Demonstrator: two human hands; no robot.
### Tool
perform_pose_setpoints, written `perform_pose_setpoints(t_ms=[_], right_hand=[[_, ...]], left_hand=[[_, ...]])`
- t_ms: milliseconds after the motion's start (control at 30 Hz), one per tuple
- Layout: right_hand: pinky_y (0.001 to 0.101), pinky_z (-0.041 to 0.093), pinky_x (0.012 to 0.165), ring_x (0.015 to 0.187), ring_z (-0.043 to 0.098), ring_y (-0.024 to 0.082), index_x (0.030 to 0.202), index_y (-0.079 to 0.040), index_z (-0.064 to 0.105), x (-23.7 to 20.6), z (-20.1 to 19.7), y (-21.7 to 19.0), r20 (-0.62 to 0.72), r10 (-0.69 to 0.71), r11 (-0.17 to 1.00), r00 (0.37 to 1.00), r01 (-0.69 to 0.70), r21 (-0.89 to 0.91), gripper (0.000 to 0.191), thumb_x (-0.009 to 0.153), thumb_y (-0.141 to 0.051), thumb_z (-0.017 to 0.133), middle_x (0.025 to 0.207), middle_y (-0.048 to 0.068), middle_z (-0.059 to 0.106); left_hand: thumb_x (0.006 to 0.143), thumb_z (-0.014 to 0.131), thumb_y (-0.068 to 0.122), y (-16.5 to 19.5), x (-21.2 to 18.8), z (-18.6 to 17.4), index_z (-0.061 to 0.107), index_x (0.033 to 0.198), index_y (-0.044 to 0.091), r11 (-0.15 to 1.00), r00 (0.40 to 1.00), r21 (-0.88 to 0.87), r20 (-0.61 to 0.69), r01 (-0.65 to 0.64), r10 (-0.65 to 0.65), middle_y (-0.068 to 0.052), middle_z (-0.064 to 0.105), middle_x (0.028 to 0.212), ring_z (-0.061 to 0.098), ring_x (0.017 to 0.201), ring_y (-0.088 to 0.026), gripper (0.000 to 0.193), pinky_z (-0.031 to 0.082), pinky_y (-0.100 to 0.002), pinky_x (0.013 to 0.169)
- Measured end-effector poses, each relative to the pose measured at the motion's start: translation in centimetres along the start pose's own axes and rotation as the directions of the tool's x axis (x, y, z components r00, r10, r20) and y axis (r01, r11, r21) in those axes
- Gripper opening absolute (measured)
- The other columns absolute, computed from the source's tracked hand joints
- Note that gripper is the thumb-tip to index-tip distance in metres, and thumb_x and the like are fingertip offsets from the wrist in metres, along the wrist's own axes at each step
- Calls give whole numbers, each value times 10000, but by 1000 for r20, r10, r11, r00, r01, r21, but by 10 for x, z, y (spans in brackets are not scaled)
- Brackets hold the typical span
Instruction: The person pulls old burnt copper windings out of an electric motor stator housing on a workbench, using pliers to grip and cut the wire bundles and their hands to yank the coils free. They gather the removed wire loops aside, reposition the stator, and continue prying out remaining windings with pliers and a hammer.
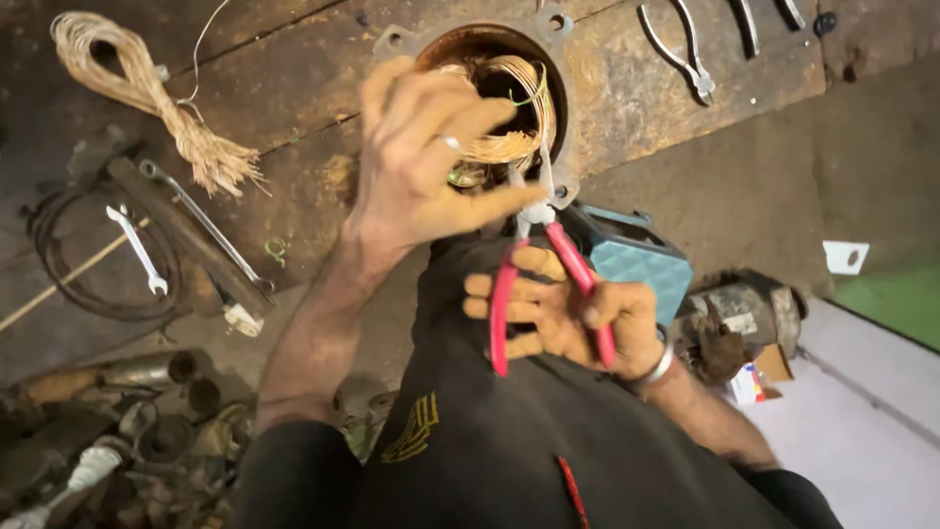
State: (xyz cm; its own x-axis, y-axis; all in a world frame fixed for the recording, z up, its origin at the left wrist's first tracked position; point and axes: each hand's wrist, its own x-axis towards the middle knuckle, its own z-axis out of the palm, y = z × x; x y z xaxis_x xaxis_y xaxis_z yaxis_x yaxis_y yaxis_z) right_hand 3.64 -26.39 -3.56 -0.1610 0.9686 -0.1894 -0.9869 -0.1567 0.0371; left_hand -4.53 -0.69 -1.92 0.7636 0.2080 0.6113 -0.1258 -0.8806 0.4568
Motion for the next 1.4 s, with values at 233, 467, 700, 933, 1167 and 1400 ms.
perform_pose_setpoints(t_ms=[233, 467, 700, 933, 1167, 1400], right_hand=[[700, 372, 1198, 1460, 434, 450, 1444, -55, 533, 18, -31, -12, 16, -60, 992, 998, 61, -112, 725, 721, -88, 580, 1541, 276, 458], [529, 476, 1029, 1204, 571, 346, 1182, -71, 584, 13, -41, 1, 46, -76, 997, 996, 76, -5, 418, 770, -17, 541, 1353, 176, 563], [357, 441, 767, 876, 516, 198, 1267, -120, 584, 10, -30, -8, -93, 139, 986, 986, -130, 101, 338, 952, -224, 649, 999, 79, 543], [327, 417, 650, 752, 481, 163, 1324, -81, 525, 8, 0, -17, -177, 68, 967, 982, -109, -232, 407, 953, -104, 691, 916, 52, 501], [318, 406, 531, 587, 437, 133, 1249, -52, 514, 7, 21, -18, -507, 46, 896, 861, -259, -359, 355, 955, -83, 711, 735, 28, 475], [357, 444, 524, 539, 542, 192, 1119, -89, 655, 12, 88, -43, -975, -215, 335, 54, -934, -126, 308, 942, -307, 781, 674, 107, 626]], left_hand=[[986, 820, 160, 31, -2, 39, 664, 1022, 24, 913, 922, -179, -58, 367, -382, -126, 676, 951, 699, 879, -305, 211, 565, -380, 788], [954, 806, 118, 46, 6, 45, 660, 966, 18, 863, 852, -201, -164, 464, -497, -123, 690, 891, 705, 785, -285, 177, 559, -376, 713], [893, 839, 166, 48, 7, 32, 688, 897, 44, 740, 768, -265, 1, 618, -640, -83, 742, 821, 757, 745, -212, 194, 596, -329, 705], [863, 878, 270, -8, 11, -5, 757, 997, 108, 983, 957, -134, 279, 127, -86, -68, 627, 765, 635, 711, -254, 243, 516, -389, 634], [865, 870, 278, -39, -2, 7, 781, 1078, 164, 951, 983, -307, 161, -39, 92, -7, 585, 743, 597, 632, -194, 258, 487, -360, 552], [867, 873, 281, -44, 5, -7, 735, 848, 180, 893, 994, -438, 79, 103, -76, -12, 559, 716, 568, 607, -201, 171, 464, -346, 550]])
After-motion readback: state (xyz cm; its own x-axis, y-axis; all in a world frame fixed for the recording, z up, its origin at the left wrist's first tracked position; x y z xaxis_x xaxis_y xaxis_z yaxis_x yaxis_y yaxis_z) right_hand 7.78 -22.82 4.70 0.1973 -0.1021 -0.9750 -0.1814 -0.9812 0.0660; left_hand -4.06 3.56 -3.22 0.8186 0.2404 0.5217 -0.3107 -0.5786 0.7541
